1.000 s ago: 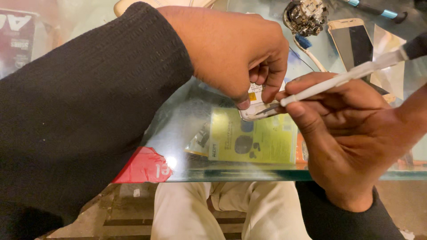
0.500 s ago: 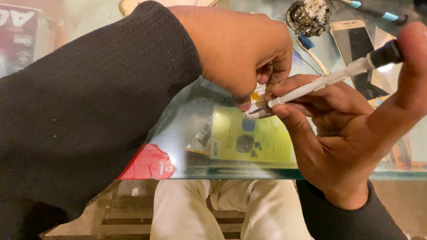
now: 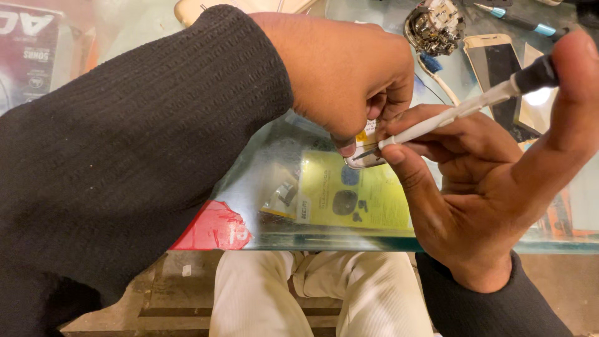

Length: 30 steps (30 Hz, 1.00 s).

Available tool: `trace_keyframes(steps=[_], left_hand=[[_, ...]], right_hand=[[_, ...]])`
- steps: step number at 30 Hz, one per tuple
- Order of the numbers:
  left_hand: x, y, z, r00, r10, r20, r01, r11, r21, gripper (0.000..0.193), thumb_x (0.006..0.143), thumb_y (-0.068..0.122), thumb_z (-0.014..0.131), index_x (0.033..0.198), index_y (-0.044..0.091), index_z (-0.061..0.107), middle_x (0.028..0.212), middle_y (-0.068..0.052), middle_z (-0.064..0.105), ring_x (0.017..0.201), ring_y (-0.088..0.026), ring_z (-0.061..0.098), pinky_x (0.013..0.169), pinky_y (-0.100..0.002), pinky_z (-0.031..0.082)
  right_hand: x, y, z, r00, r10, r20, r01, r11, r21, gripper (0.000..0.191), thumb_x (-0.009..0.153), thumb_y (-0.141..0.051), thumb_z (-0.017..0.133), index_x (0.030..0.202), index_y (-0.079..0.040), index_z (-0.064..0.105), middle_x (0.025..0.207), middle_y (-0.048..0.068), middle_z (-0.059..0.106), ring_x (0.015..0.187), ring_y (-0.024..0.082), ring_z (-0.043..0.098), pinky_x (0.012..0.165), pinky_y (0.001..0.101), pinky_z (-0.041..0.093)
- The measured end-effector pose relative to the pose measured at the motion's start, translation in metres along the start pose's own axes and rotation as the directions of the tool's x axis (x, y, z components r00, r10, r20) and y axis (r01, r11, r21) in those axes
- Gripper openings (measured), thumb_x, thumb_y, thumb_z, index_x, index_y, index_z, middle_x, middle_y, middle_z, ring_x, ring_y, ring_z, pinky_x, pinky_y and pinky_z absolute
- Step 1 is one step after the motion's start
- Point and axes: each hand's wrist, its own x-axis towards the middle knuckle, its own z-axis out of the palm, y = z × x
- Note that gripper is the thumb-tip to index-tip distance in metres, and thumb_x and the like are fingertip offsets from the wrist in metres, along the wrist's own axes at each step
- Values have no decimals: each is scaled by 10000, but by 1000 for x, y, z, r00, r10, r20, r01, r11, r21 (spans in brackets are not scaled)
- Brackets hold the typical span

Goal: The person disassembles a smartphone by removing the back cover and unscrewing internal components. They use tweezers to lift parts and a screwdriver to remove screws from the battery area, then place the back cover aside.

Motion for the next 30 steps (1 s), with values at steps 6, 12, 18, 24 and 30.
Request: trace_keyframes(steps=[6, 12, 18, 24, 30], left_hand=[[-4, 4, -2, 999, -31, 6, 31, 999, 12, 398, 587, 142, 870, 968, 120, 755, 803, -30, 745, 783, -192, 733, 671, -373, 543], [-6, 8, -5, 994, -100, 37, 102, 993, -63, 264, 657, 180, 862, 827, 99, 678, 796, -22, 744, 778, -187, 753, 659, -373, 552], [-10, 8, -3, 998, -67, -13, 67, 997, -32, 254, 642, 140, 853, 808, 77, 671, 776, -38, 740, 764, -202, 738, 652, -380, 543], [-5, 3, 0, 999, -31, 13, 32, 993, -113, 471, 582, 159, 909, 1017, 158, 728, 885, 21, 753, 828, -130, 720, 712, -326, 549], [-3, 5, -1, 998, 34, 60, -25, 988, -156, 398, 635, 135, 888, 1024, 184, 819, 889, 24, 735, 857, -92, 696, 720, -300, 548]], right_hand=[[-4, 5, -5, 990, -112, 87, 121, 987, -107, 1013, 931, 92, 805, 1525, -47, -3, 1637, 185, 108, 1110, 291, 772, 933, 365, 675], [12, 3, -13, 861, -359, 361, 462, 848, -257, 881, 1017, 35, 866, 1600, -176, 240, 1262, 141, 570, 960, 222, 714, 835, 267, 612], [20, -2, -20, 981, 80, 177, -26, 956, -291, 933, 856, 18, 799, 1534, -41, 160, 1081, 189, 726, 911, 226, 790, 788, 280, 658], [22, -13, -24, 963, 150, 224, -165, 985, 50, 808, 947, 33, 729, 1463, -41, 112, 1080, 161, 780, 1025, 242, 855, 961, 323, 689], [42, -43, -35, 883, -81, 462, 309, 841, -443, 449, 990, 20, 783, 1274, 9, 436, 1059, 220, 645, 955, 254, 740, 827, 322, 643]])
